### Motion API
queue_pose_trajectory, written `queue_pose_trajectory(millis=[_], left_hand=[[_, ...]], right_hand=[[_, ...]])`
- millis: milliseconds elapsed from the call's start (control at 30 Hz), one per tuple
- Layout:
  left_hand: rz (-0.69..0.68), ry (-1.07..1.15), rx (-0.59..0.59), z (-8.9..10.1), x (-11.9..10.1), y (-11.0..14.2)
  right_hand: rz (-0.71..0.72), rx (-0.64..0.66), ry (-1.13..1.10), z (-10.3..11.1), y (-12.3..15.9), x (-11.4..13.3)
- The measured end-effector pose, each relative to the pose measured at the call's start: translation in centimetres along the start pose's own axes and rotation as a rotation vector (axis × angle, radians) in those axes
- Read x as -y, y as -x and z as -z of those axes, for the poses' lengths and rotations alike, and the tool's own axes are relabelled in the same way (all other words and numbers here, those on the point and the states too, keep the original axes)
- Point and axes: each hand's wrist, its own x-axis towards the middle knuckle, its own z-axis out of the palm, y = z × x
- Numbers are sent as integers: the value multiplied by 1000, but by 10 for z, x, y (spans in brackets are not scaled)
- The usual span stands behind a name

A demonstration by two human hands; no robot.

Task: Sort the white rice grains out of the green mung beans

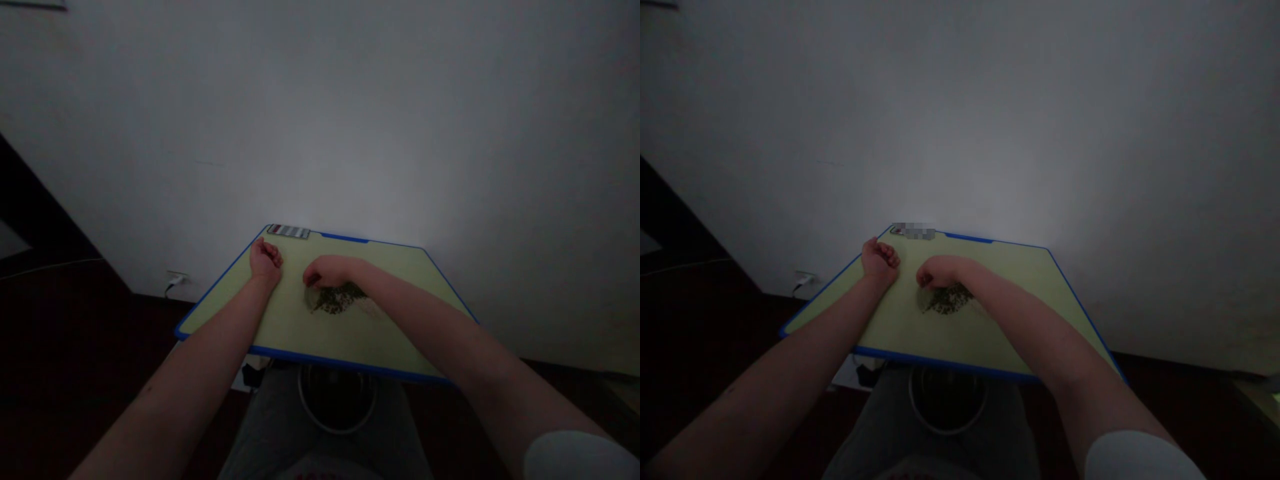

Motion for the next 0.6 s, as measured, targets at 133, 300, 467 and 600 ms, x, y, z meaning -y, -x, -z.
queue_pose_trajectory(millis=[133,300,467,600], left_hand=[[8,4,-4,-1,0,1],[12,-2,-2,-1,1,0],[19,-9,4,1,2,-1],[26,-24,1,0,2,-1]], right_hand=[[67,32,18,0,8,10],[103,78,44,-2,21,24],[116,109,43,3,32,30],[109,116,26,15,39,29]])
